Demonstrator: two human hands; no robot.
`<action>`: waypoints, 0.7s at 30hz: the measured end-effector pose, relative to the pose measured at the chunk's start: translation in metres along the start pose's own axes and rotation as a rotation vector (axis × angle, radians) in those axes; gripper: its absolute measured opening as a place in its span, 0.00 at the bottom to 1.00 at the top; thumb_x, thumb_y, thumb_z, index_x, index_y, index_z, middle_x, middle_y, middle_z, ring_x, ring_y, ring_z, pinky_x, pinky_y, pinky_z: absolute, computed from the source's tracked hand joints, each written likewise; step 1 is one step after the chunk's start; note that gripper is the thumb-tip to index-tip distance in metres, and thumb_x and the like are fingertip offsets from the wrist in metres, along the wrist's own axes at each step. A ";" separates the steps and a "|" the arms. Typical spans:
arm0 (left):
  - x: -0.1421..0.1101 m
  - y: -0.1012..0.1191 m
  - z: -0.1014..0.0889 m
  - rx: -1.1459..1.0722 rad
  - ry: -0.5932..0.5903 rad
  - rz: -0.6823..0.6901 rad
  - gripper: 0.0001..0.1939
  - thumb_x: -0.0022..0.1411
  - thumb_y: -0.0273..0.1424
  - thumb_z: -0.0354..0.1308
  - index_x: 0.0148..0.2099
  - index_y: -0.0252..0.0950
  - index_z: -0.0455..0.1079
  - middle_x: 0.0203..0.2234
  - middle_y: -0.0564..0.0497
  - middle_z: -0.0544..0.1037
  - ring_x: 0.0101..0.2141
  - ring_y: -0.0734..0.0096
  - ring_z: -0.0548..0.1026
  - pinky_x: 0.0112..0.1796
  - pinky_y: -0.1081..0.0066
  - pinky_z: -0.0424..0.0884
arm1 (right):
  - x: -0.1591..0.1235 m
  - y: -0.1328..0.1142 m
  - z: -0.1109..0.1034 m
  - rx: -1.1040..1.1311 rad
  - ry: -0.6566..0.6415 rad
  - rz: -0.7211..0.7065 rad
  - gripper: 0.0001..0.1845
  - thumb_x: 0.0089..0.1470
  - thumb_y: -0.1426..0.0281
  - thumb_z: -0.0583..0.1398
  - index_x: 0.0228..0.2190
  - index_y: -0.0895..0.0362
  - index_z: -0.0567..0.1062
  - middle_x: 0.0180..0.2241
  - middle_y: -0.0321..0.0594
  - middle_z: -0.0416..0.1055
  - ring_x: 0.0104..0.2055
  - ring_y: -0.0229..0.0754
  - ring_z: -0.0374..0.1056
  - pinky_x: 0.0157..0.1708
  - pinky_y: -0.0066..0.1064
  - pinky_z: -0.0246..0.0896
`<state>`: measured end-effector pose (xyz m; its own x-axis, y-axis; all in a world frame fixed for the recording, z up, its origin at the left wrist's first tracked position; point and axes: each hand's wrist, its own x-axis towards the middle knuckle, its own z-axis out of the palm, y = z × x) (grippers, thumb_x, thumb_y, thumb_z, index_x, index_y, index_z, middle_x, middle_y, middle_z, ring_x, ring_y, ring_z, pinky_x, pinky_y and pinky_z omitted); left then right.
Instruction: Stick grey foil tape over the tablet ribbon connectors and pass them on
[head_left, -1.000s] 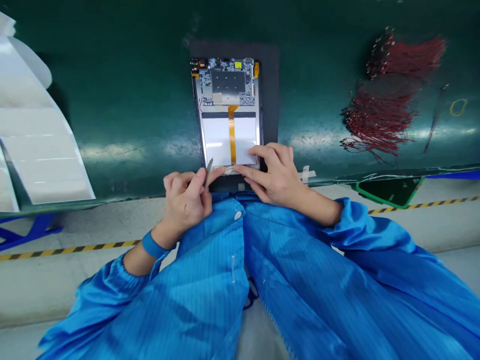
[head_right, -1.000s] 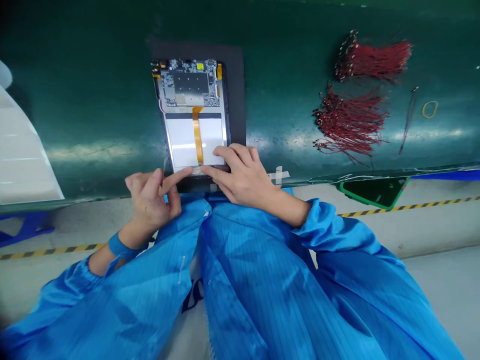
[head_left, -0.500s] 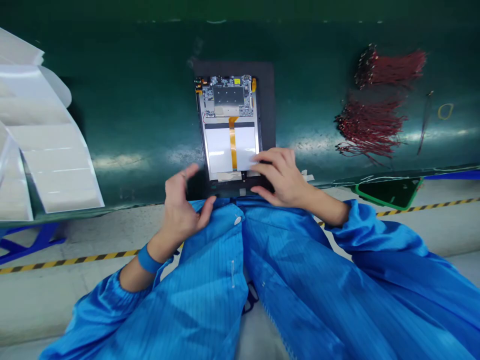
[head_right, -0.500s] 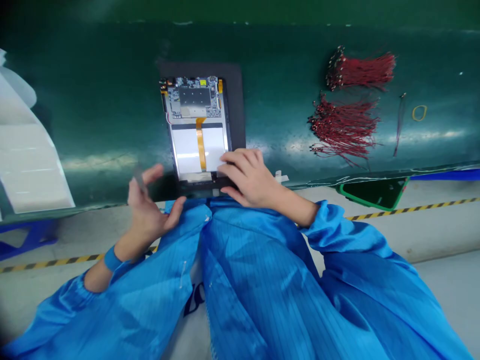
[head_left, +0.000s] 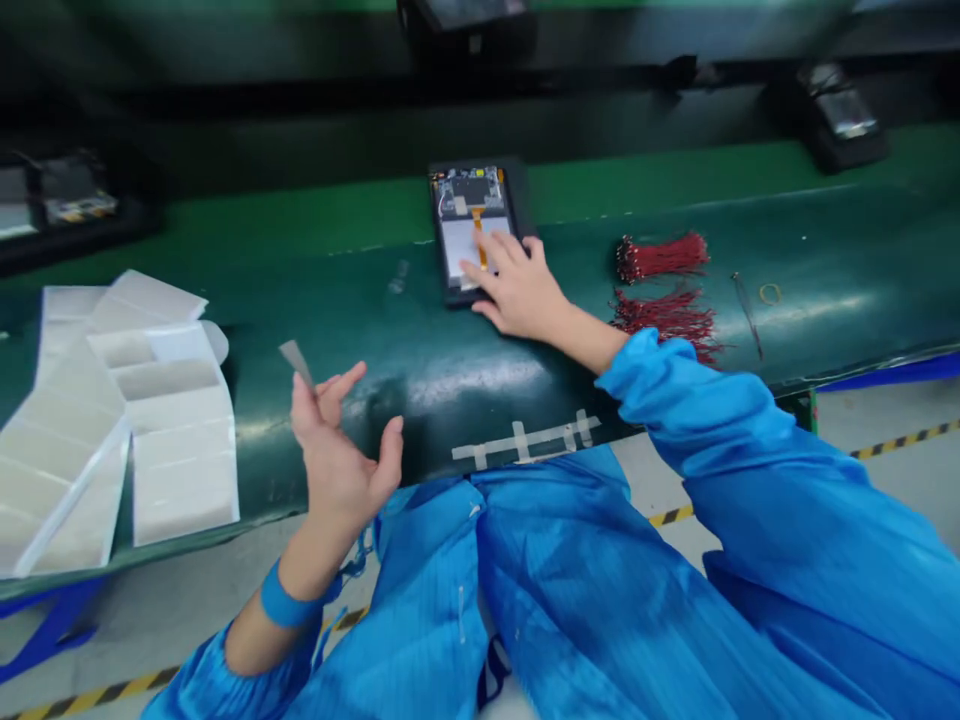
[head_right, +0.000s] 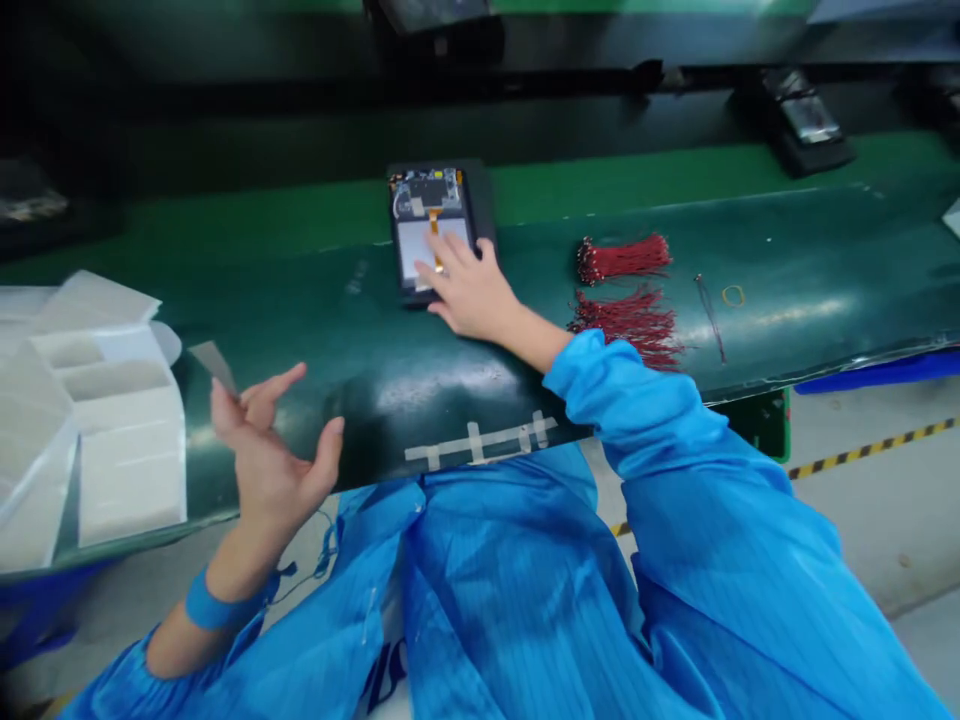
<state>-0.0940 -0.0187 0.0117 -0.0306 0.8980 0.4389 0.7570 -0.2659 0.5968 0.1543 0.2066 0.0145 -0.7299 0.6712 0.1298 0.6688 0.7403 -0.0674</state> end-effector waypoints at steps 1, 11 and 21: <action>0.002 -0.003 -0.008 0.017 0.021 0.021 0.58 0.64 0.31 0.67 0.81 0.41 0.30 0.64 0.34 0.70 0.65 0.42 0.66 0.67 0.35 0.55 | 0.014 0.019 -0.005 0.001 -0.002 0.043 0.34 0.64 0.65 0.65 0.68 0.57 0.66 0.76 0.63 0.48 0.75 0.72 0.50 0.65 0.71 0.46; 0.042 -0.021 -0.081 -0.216 -0.232 -0.351 0.18 0.72 0.41 0.62 0.61 0.44 0.73 0.55 0.45 0.80 0.47 0.57 0.79 0.45 0.58 0.77 | 0.087 -0.057 -0.025 0.690 0.117 0.069 0.14 0.63 0.68 0.64 0.49 0.58 0.80 0.53 0.49 0.78 0.54 0.49 0.71 0.53 0.43 0.67; 0.066 -0.016 -0.085 -0.405 -0.371 -0.481 0.21 0.70 0.44 0.64 0.59 0.39 0.75 0.56 0.43 0.79 0.52 0.57 0.79 0.54 0.58 0.75 | 0.053 -0.143 -0.015 1.365 0.075 0.166 0.04 0.58 0.69 0.64 0.30 0.56 0.78 0.26 0.31 0.72 0.29 0.34 0.62 0.31 0.29 0.55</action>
<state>-0.1632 0.0153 0.0881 -0.0213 0.9887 -0.1482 0.4128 0.1437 0.8994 0.0220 0.1355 0.0454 -0.6172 0.7832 0.0747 0.0462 0.1309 -0.9903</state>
